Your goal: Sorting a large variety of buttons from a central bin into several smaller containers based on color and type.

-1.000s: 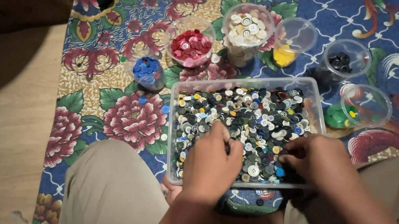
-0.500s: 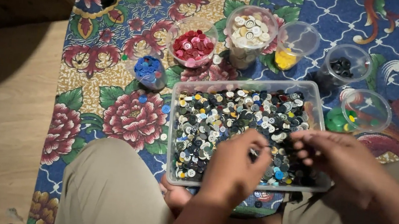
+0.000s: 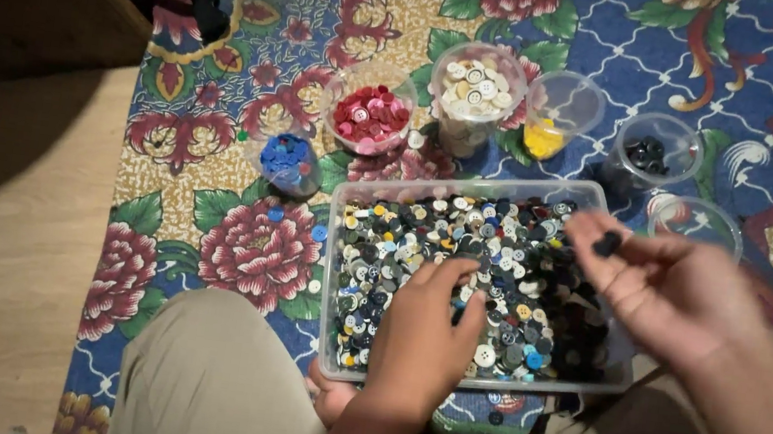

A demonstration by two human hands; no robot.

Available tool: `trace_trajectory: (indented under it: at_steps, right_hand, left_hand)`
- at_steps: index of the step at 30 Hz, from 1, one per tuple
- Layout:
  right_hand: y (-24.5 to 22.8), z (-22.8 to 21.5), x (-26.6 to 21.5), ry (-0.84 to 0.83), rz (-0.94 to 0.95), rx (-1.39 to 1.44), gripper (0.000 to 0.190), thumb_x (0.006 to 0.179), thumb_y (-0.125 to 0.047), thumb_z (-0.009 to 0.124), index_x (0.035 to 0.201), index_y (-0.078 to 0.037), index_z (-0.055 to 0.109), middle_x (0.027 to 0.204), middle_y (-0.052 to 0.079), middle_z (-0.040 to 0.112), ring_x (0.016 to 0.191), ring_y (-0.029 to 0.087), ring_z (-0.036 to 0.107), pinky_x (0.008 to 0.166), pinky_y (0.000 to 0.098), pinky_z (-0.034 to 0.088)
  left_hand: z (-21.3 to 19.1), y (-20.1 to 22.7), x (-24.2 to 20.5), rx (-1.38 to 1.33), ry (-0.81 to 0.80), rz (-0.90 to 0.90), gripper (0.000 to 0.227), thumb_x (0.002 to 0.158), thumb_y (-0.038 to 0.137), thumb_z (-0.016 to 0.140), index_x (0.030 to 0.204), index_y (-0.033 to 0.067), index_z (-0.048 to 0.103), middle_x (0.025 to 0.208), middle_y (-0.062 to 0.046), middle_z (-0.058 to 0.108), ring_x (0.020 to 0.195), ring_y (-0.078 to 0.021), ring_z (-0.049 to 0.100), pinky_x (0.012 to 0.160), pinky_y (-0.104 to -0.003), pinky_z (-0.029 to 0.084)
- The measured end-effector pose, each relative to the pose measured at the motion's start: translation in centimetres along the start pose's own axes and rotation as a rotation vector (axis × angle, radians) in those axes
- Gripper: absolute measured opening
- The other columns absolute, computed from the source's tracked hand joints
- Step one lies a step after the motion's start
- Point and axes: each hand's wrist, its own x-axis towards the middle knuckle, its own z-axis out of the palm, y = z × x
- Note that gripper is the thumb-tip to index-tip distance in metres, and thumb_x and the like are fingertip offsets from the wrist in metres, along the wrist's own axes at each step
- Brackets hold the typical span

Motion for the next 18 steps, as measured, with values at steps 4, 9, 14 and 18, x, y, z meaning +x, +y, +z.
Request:
trace_trajectory:
  at_steps: [4, 9, 14, 18]
  right_hand:
    - [-2.5, 1.7, 0.0, 0.102, -0.005, 0.022, 0.046, 0.101, -0.004, 0.033, 0.145, 0.010, 0.035, 0.135, 0.031, 0.059, 0.117, 0.029, 0.075, 0.103, 0.0301, 0.073]
    - [-5.2, 1.6, 3.4, -0.050, -0.221, 0.395, 0.049, 0.088, 0.014, 0.032, 0.136, 0.022, 0.030, 0.147, 0.051, 0.038, 0.146, 0.060, 0.035, 0.123, 0.0604, 0.028]
    - [-7.3, 1.5, 4.5, -0.120, -0.311, -0.019, 0.039, 0.098, -0.001, 0.044, 0.133, 0.011, 0.034, 0.120, 0.019, 0.033, 0.110, 0.028, 0.031, 0.123, 0.0565, 0.026]
    - [-5.4, 5.5, -2.6, 0.147, -0.295, -0.508, 0.061, 0.096, -0.013, 0.033, 0.157, -0.010, 0.039, 0.163, 0.015, 0.045, 0.150, 0.037, 0.036, 0.123, 0.0493, 0.027]
  left_hand:
    - [0.7, -0.9, -0.2, -0.002, -0.038, -0.047, 0.038, 0.090, 0.019, 0.056, 0.126, 0.0184, 0.066, 0.114, -0.009, 0.070, 0.091, -0.0348, 0.070, 0.081, -0.046, 0.056]
    - [1.0, 0.0, 0.2, 0.040, -0.175, -0.134, 0.045, 0.086, 0.004, 0.048, 0.125, 0.0165, 0.067, 0.115, -0.010, 0.068, 0.086, -0.0316, 0.069, 0.080, -0.046, 0.056]
    - [3.1, -0.8, 1.1, 0.058, -0.071, -0.008, 0.041, 0.084, 0.007, 0.053, 0.122, 0.0144, 0.067, 0.110, -0.011, 0.069, 0.093, -0.0336, 0.067, 0.084, -0.047, 0.054]
    - [2.5, -0.1, 1.4, 0.188, -0.066, -0.086, 0.043, 0.088, 0.013, 0.060, 0.130, 0.0190, 0.063, 0.126, -0.007, 0.064, 0.122, -0.0287, 0.051, 0.101, -0.051, 0.041]
